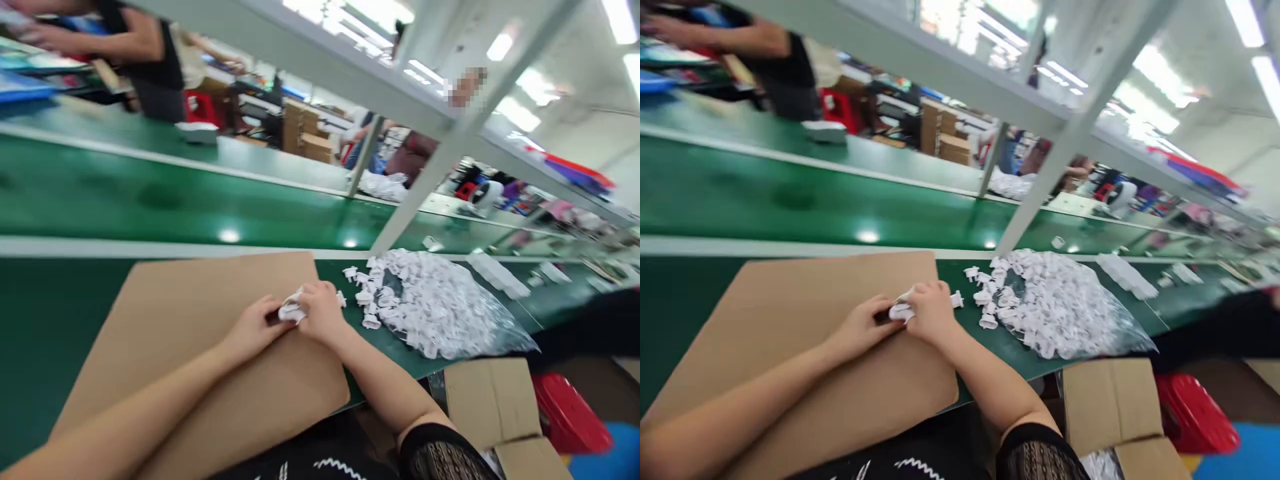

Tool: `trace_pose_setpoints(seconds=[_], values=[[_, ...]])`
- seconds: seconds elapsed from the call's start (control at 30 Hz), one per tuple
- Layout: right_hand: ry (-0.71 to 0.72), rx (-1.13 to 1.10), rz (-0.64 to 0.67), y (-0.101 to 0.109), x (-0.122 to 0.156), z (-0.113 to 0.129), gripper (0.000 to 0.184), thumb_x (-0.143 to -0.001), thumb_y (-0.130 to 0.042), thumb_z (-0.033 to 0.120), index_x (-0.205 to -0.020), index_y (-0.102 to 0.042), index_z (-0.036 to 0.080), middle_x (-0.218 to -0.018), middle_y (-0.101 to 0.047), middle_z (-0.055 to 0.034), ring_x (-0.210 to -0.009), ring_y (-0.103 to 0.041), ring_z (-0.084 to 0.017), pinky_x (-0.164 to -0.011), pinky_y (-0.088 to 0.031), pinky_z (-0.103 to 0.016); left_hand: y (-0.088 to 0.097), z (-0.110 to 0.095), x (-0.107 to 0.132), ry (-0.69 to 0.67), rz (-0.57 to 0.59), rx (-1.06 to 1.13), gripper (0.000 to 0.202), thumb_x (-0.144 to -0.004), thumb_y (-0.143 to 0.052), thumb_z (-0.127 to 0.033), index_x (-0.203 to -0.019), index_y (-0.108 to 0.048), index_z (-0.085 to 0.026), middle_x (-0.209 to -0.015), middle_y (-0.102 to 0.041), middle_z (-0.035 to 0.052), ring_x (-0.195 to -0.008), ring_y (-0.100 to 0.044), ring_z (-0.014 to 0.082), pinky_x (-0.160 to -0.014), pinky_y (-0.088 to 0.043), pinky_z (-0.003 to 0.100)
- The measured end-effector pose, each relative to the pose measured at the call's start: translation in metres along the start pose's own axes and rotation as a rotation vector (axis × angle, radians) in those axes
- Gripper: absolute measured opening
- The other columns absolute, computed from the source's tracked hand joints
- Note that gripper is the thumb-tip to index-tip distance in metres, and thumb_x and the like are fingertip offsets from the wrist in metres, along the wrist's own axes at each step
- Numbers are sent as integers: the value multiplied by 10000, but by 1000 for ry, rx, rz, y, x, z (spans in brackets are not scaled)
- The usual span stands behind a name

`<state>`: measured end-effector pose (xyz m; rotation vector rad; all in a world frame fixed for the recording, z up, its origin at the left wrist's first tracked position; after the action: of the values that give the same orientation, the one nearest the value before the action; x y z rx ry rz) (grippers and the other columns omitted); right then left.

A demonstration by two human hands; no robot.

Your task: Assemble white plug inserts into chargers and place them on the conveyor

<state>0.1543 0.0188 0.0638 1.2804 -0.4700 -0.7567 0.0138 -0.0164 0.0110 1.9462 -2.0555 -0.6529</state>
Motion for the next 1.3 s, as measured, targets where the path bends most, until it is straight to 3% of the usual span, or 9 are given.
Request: trace_pose_setpoints(seconds=[0.13,0.23,0.4,0.6,0.77,0.9,1.03,1.2,1.3], values=[[-31,-27,-27,-10,-4,-11,178,-761,-734,222,-938,-720,234,-968,-655,-8,-977,-567,-205,-909,-343,-351,1,9,-3,7,24,-16,460,-801,-683,-650,-931,-780,-220,-915,-701,47,-893,-672,254,-803,-542,330],[-59,-134,-55,-18,-3,-16,209,-755,-758,231,-961,-724,241,-918,-641,19,-922,-589,-179,-787,-348,-305,0,10,-2,18,25,-52,493,-777,-689,-692,-916,-785,-229,-931,-716,47,-900,-689,265,-803,-562,333],[-87,-178,-184,-27,1,-16,172,-699,-805,239,-839,-706,219,-843,-615,27,-870,-589,-173,-711,-316,-295,-2,10,-1,-17,-12,-87,437,-774,-687,-637,-878,-776,-222,-923,-734,55,-880,-708,273,-804,-599,352],[-112,-307,-281,-38,4,-17,166,-700,-834,239,-730,-674,207,-841,-638,6,-835,-589,-170,-697,-379,-275,-2,18,3,-138,-111,-99,491,-826,-659,-586,-1160,-733,-234,-1208,-750,78,-1124,-713,300,-981,-600,403],[-92,-580,-386,-37,9,-18,294,-754,-805,191,-1032,-719,235,-988,-732,-6,-935,-664,-181,-804,-487,-264,4,23,2,-232,-123,-282,462,-900,-569,-649,-1039,-762,-254,-1083,-790,69,-975,-755,289,-830,-639,387],[-69,-523,-369,-33,8,-16,226,-729,-804,181,-924,-701,231,-913,-736,8,-865,-672,-182,-778,-484,-268,7,12,2,-428,-128,-447,445,-966,-515,-641,-992,-754,-266,-976,-793,56,-851,-753,255,-727,-615,338],[-79,-420,-364,-35,4,-19,287,-669,-836,202,-871,-634,227,-922,-709,-1,-890,-653,-201,-794,-464,-291,7,5,5,-563,-174,-572,433,-1010,-477,-591,-1020,-740,-248,-926,-779,60,-806,-735,245,-706,-586,336],[-76,-434,-385,-45,1,-21,275,-716,-808,201,-902,-606,218,-969,-687,-18,-910,-632,-199,-798,-462,-299,4,5,5,-595,-225,-549,385,-1023,-489,-546,-1013,-716,-235,-950,-774,54,-844,-737,232,-727,-591,323],[-63,-446,-363,-36,2,-22,299,-766,-818,252,-1000,-636,216,-1033,-687,-34,-998,-629,-215,-879,-471,-327,1,3,4,-562,-222,-470,385,-1010,-513,-554,-986,-725,-233,-928,-769,60,-834,-732,228,-731,-593,315]])
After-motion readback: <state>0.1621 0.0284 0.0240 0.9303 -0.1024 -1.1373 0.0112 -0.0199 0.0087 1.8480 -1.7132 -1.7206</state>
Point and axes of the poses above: each hand's wrist, its own x-axis away from the middle knuckle, its own y-axis out of the back of the hand, z = x × y, the point moved 5 cm from there along -x, towards the middle knuckle
